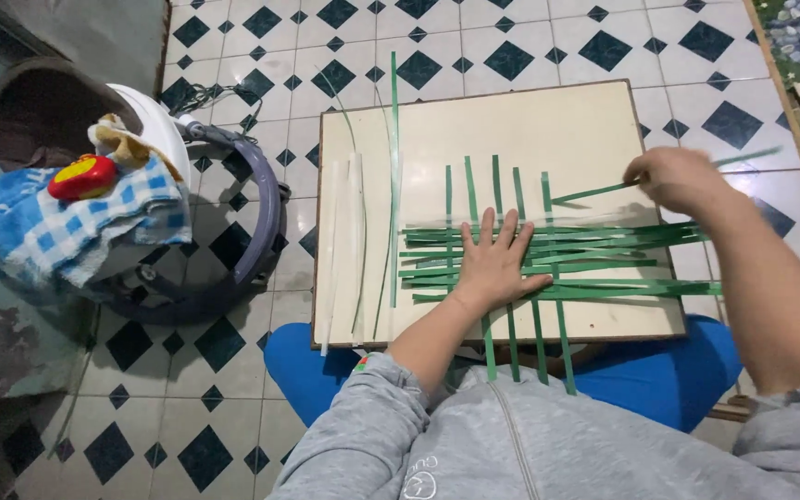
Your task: The person weaves green and white plastic strips on a flat board by hand, alternating them over and under to form a grid pattern. The person adjusts the strips to keep them aligned and continues adding new strips throughout the clip.
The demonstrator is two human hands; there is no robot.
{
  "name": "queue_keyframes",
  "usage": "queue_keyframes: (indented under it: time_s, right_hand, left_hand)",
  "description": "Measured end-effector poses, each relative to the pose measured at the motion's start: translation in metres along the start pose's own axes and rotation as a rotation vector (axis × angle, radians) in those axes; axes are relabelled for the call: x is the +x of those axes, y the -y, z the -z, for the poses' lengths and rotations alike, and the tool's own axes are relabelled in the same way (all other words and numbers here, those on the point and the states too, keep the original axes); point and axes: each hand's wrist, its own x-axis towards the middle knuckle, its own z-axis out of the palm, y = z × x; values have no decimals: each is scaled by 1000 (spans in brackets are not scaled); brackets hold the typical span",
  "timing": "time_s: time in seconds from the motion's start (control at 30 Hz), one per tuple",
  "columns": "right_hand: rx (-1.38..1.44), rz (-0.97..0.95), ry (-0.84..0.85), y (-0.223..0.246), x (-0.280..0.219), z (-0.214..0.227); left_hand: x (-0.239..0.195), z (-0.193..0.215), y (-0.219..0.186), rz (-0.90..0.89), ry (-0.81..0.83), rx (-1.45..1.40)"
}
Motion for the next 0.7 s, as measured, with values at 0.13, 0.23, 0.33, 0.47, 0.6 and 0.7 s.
queue_keyframes:
  time_s: [0.13,0.23,0.33,0.47,0.6,0.7]
  right_hand:
    - [261,77,-4,-25,40,-41]
    - [384,23,79,-17,38,-42]
    - [391,13,123,-14,46,-48]
    - [-161,213,-140,-1,60,-61]
    - [-268,343,-196,56,44,-62]
    - [-316,402,-73,89,42,-67]
  left_hand:
    - [-2,9,-2,18,63,2]
    - [-2,10,-2,6,71,-1]
    - [-1,4,-1,-3,68,2]
    - [1,-6,3,-17,14,13]
    - [2,-7,4,-23,24,22]
    - [-1,5,0,0,74,36]
